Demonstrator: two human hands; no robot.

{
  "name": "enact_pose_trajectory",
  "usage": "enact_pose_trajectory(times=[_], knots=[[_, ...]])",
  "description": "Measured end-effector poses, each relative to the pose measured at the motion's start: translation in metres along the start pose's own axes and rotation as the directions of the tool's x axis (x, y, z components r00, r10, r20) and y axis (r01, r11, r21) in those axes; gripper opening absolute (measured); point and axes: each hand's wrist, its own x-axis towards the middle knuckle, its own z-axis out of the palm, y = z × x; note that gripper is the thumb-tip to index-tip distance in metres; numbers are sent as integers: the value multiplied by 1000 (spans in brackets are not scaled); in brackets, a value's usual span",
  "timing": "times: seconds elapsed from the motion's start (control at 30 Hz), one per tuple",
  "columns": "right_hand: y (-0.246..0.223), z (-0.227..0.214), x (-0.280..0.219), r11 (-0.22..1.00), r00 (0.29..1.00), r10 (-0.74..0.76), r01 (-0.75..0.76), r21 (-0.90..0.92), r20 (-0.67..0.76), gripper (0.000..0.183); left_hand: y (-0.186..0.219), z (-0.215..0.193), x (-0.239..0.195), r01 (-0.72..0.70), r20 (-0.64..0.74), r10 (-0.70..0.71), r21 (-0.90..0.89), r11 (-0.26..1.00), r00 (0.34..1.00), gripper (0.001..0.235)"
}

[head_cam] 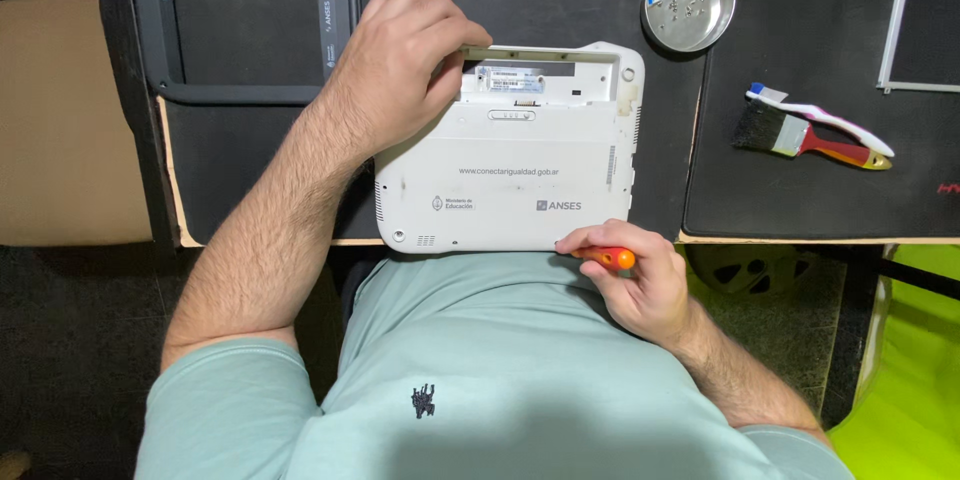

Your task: The person uses a screwdriver to remove screws from the bottom case of a white laptop. They then open the laptop, remove the keyboard, and lift out a metal cover plate to expose the internal components.

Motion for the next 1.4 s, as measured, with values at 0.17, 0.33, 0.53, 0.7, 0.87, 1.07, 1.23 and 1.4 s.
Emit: enact_pose_trajectory(times=[0.17,0.33,0.53,0.7,0.87,1.07,1.23,1.4], knots=[[2,0,-5,999,999,7,-5,44,-45,30,-1,0,0,-4,-1,4,0,1000,1000,43],[11,-4,12,994,991,-21,36,107,-132,28,1,-1,1,-2,-2,2,-1,1000,1000,40],[9,-53,95,997,926,38,-11,75,-375,45,5,-7,4,7,9,-7,-1,1000,1000,37],[42,-110,129,967,944,-78,-7,-256,-320,7,4,-3,3,25,4,-25,-21,999,1000,39],[60,-120,153,922,944,-152,29,-386,-293,22,5,-4,3,26,1,-26,-17,1000,1000,39],[49,-111,150,925,942,-180,63,-374,-285,26,3,-2,3,36,10,-35,-26,999,999,41],[15,-67,129,949,939,-39,-73,-308,-341,27,2,-3,2,51,26,-50,-33,998,998,36],[-9,-15,99,990,999,-43,40,-137,-15,40,1,-1,1,21,5,-20,-21,1000,1000,34]])
